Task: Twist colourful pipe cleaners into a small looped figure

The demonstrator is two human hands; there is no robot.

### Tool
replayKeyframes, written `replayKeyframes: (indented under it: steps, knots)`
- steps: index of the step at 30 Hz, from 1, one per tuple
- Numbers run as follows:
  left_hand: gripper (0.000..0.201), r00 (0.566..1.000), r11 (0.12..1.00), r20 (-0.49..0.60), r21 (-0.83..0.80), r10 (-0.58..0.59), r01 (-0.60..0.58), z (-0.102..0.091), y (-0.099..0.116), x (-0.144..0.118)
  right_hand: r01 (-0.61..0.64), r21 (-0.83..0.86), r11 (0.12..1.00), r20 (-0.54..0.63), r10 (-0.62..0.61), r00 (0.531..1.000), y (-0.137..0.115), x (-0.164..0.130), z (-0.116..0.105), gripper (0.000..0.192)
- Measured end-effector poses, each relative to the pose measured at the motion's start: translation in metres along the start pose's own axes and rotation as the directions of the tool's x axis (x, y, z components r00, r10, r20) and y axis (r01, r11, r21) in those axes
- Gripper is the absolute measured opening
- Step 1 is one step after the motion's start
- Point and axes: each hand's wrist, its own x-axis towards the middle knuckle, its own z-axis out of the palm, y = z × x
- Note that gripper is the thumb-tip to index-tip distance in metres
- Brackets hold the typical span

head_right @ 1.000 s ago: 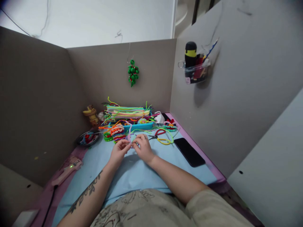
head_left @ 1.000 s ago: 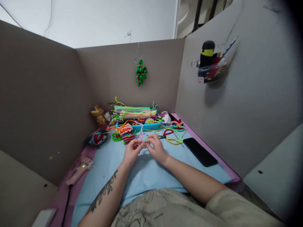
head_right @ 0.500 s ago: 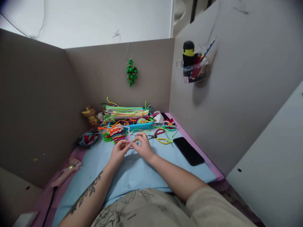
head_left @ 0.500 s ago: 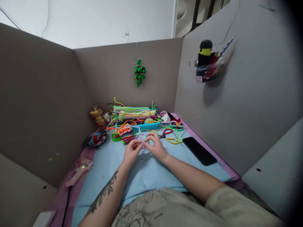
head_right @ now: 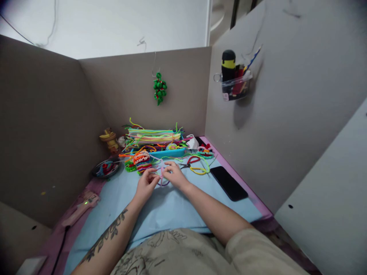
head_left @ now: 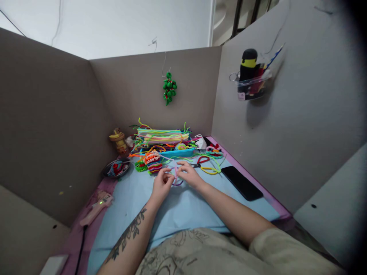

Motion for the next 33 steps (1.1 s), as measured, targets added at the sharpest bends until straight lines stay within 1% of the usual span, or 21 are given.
replayKeyframes:
  steps: [3,5,7,9,12,15,18,21,24,29,33]
  knots:
    - [0.027,0.995,0.993,-0.076,0.105,0.060,-0.052,-0.001,0.002,-0.001,-0.016,0.108,0.994,0.017,0.014,1.000,0.001,0.002,-0.002,0.012]
    - [0.023,0.980,0.976,-0.159,0.199,0.123,-0.090,-0.003,0.005,-0.002,-0.010,0.146,0.989,0.005,0.009,1.000,0.000,0.001,-0.004,0.013]
    - [0.019,0.960,0.954,-0.218,0.277,0.177,-0.113,-0.005,0.007,-0.002,0.012,0.163,0.987,-0.020,-0.009,1.000,-0.002,0.000,-0.004,0.014]
    - [0.016,0.951,0.941,-0.240,0.319,0.196,-0.114,-0.006,0.008,-0.003,0.040,0.173,0.984,-0.046,-0.032,0.998,-0.003,-0.001,-0.004,0.014]
    - [0.017,0.954,0.939,-0.236,0.330,0.183,-0.099,-0.005,0.008,-0.004,0.053,0.197,0.979,-0.086,-0.036,0.996,-0.001,-0.001,-0.001,0.016]
    - [0.022,0.965,0.954,-0.206,0.283,0.163,-0.100,-0.002,0.007,-0.005,0.031,0.231,0.972,-0.107,-0.007,0.994,0.003,-0.001,0.004,0.019]
    - [0.032,0.978,0.975,-0.171,0.202,0.122,-0.087,-0.001,0.005,-0.006,0.009,0.256,0.967,-0.096,0.016,0.995,0.006,-0.002,0.008,0.021]
    - [0.038,0.990,0.991,-0.125,0.123,0.072,-0.057,-0.001,0.004,-0.005,0.014,0.268,0.963,-0.075,0.006,0.997,0.007,-0.003,0.010,0.021]
    - [0.039,0.996,0.999,-0.088,0.033,0.017,-0.014,-0.001,0.005,-0.003,0.028,0.244,0.969,-0.078,-0.009,0.997,0.005,-0.004,0.010,0.020]
    - [0.039,0.993,0.992,-0.095,-0.104,-0.076,0.066,-0.001,0.007,0.001,0.035,0.180,0.983,-0.090,-0.019,0.996,-0.002,-0.005,0.009,0.018]
    - [0.036,0.985,0.984,-0.117,-0.135,-0.129,0.113,-0.002,0.007,0.002,0.012,0.167,0.986,-0.081,0.001,0.997,-0.003,-0.006,0.010,0.016]
